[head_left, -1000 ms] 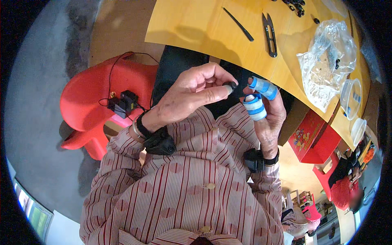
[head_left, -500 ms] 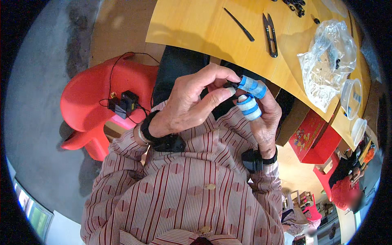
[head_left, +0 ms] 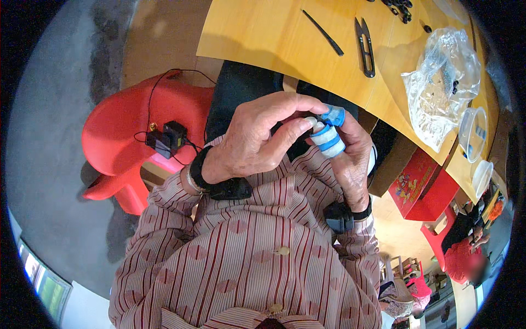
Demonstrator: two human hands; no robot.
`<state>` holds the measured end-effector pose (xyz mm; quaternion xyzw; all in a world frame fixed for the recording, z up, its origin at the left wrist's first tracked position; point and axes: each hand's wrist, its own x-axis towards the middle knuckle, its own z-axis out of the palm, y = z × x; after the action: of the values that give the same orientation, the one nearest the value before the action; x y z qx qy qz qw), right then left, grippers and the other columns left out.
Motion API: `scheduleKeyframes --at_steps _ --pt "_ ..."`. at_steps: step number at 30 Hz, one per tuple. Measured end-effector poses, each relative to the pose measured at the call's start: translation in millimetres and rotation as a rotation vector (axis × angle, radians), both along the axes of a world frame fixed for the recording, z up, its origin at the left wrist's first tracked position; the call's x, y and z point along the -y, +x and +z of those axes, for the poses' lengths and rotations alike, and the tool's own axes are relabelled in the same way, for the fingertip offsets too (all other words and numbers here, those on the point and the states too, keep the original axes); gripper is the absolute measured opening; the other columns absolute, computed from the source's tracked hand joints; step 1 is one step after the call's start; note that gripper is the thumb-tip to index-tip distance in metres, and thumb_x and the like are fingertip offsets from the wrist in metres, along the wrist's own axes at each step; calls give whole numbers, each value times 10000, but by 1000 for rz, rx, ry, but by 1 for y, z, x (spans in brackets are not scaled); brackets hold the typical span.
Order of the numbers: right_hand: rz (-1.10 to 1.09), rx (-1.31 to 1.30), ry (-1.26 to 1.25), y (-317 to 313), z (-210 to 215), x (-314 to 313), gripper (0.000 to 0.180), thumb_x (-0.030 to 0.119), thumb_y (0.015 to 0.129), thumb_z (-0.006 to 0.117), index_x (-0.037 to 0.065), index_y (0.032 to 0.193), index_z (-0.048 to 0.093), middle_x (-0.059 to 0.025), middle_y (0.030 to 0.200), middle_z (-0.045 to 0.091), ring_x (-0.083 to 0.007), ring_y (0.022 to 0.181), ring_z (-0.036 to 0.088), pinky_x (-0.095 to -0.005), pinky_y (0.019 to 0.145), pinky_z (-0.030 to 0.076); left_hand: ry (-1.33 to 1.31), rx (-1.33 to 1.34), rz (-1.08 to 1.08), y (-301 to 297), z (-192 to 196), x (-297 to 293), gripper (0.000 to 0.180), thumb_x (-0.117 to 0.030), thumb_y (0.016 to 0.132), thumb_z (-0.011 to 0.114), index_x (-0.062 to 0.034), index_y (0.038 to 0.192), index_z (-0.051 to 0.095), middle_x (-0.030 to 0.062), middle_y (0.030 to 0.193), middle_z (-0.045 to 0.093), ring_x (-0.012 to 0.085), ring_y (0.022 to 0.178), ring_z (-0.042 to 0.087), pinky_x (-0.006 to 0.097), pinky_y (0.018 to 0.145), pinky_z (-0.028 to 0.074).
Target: The person assembles small black plastic components by hand and with pliers.
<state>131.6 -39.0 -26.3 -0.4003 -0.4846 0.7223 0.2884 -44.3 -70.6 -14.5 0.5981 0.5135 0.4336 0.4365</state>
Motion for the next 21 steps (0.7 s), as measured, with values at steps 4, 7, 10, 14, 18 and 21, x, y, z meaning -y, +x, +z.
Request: scheduleKeyframes --at_steps 4,7,10,14,18,21 --pt "-10 10 -85 1 -2 -2 278 36 853 602 19 1130 579 -61 1024 624 -143 906 616 -275 730 554 16 -21 38 3 -3 1 255 -17 831 606 -5 1086 606 111 958 651 174 795 630 268 686 491" --pt "-3 7 -79 -1 -2 -2 269 37 852 599 21 1120 587 -70 1014 629 -151 898 621 -273 713 557 35 -63 35 1 -4 1 294 1 785 645 -19 1077 611 102 918 645 183 745 621 272 645 484" --pt "-32 -57 -186 0 -2 -2 253 43 854 594 22 1107 594 -70 999 634 -154 895 624 -271 700 558 88 -139 19 -1 0 -2 306 9 752 662 -23 1052 614 101 853 623 200 685 594 287 602 466" --pt "-21 -80 -217 1 -6 -4 221 53 864 583 25 1082 607 -69 990 636 -153 877 624 -268 682 557 202 -180 55 -1 -4 -3 259 -4 733 668 -17 986 613 105 776 581 227 645 553 309 581 440" --pt "-15 -21 -193 1 -6 -5 206 60 866 583 28 1067 615 -63 980 636 -144 863 619 -267 672 552 223 -179 77 -2 -5 -4 225 -4 736 660 -14 955 607 108 772 581 237 664 561 313 597 445" --pt "-1 38 -173 2 -6 -4 198 58 868 578 27 1059 618 -57 970 635 -133 856 611 -263 671 547 209 -173 98 -1 -6 -3 222 6 731 653 -15 948 609 107 762 577 239 658 560 311 592 445"
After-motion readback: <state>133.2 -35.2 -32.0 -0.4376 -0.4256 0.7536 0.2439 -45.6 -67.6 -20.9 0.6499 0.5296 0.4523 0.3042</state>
